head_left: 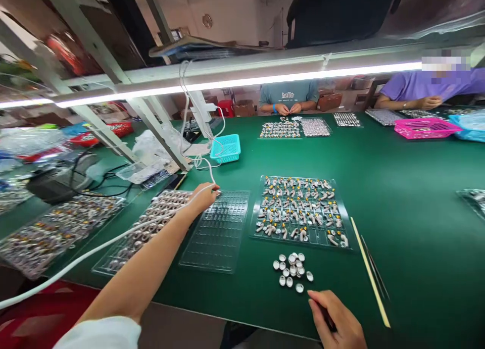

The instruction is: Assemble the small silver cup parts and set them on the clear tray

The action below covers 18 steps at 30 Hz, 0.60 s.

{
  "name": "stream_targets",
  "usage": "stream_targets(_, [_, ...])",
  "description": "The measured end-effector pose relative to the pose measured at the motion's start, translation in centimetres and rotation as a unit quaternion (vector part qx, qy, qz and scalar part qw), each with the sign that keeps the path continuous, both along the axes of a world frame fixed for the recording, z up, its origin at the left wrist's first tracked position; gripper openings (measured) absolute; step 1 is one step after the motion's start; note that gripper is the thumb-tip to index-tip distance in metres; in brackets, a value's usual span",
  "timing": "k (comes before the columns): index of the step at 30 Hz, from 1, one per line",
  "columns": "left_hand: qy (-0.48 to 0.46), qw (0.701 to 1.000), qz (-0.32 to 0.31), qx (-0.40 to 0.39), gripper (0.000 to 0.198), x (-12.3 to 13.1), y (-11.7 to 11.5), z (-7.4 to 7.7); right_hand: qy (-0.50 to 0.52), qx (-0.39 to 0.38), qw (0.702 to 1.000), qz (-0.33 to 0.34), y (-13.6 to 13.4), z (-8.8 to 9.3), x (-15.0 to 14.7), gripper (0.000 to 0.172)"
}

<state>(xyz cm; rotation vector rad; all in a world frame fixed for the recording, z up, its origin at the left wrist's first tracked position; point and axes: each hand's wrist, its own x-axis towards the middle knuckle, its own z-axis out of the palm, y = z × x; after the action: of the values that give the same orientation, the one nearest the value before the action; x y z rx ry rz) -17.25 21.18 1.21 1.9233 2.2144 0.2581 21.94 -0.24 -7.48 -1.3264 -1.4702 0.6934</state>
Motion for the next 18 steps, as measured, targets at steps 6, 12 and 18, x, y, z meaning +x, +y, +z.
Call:
stream_targets(6, [-0.140,0.971,-0.191,-0.016,0.027,10.3,-9.5,-0.9,-0.051,0.000,0.995,0.080,0.0,1.1,1.4,0.017])
stream_targets(12, [-0.225,0.916,-0.330,0.033,0.026,18.9,-13.6,-2.8,-0.093,-0.043,0.994,0.028,1.2,3.2,2.0,0.018])
stream_targets(18, [-0.224,0.914,-0.331,0.072,0.029,21.5,-11.8,-5.5,-0.232,-0.033,0.969,0.075,4.6,5.0,1.9,0.025])
